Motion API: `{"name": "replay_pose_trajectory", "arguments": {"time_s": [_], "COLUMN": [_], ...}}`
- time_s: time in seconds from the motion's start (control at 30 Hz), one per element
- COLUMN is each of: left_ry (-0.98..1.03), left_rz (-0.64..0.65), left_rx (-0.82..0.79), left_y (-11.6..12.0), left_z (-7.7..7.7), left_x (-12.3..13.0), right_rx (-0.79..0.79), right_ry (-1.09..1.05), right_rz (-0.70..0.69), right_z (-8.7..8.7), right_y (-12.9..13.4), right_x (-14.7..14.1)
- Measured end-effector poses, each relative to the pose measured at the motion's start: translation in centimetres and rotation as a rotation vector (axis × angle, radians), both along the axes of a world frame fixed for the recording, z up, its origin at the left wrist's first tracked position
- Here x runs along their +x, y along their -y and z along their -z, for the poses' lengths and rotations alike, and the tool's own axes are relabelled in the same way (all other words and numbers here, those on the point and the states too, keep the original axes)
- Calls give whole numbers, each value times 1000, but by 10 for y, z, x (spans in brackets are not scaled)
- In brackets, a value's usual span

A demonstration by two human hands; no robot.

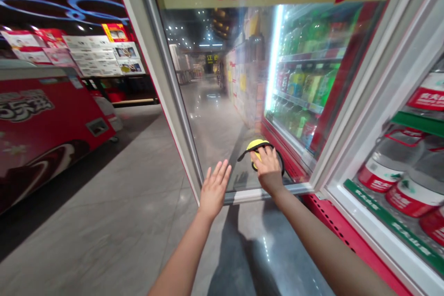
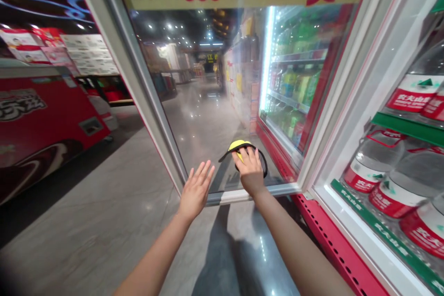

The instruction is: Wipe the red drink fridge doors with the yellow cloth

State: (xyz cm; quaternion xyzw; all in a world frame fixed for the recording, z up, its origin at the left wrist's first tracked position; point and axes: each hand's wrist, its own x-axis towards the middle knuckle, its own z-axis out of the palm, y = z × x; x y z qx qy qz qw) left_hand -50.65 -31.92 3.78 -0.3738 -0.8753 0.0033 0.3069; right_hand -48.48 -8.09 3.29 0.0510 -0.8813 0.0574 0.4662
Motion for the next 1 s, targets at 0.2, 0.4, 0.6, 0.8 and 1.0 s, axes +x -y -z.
{"name": "replay_pose_trajectory", "arguments": {"time_s": [0.2, 0.4, 0.6, 0.8, 1.0], "left_ry": [-127, -120, -63, -36, -43], "left_rz": [-149, -138, -65, -16, 35], "left_rx": [167, 240, 245, 262, 313], "left_y": [36, 54, 60, 64, 64], "left_z": [13, 28, 29, 23, 21], "left_x": [-6, -19, -19, -21, -24], "right_rx": [162, 144, 303, 418, 391], "right_ry": [53, -5, 96, 56, 48], "right_rz": [-71, -54, -157, -300, -233], "right_z": [9, 14, 19, 2, -26], "right_y": [43, 60, 95, 93, 109], "right_x": [-15, -10, -22, -33, -43]}}
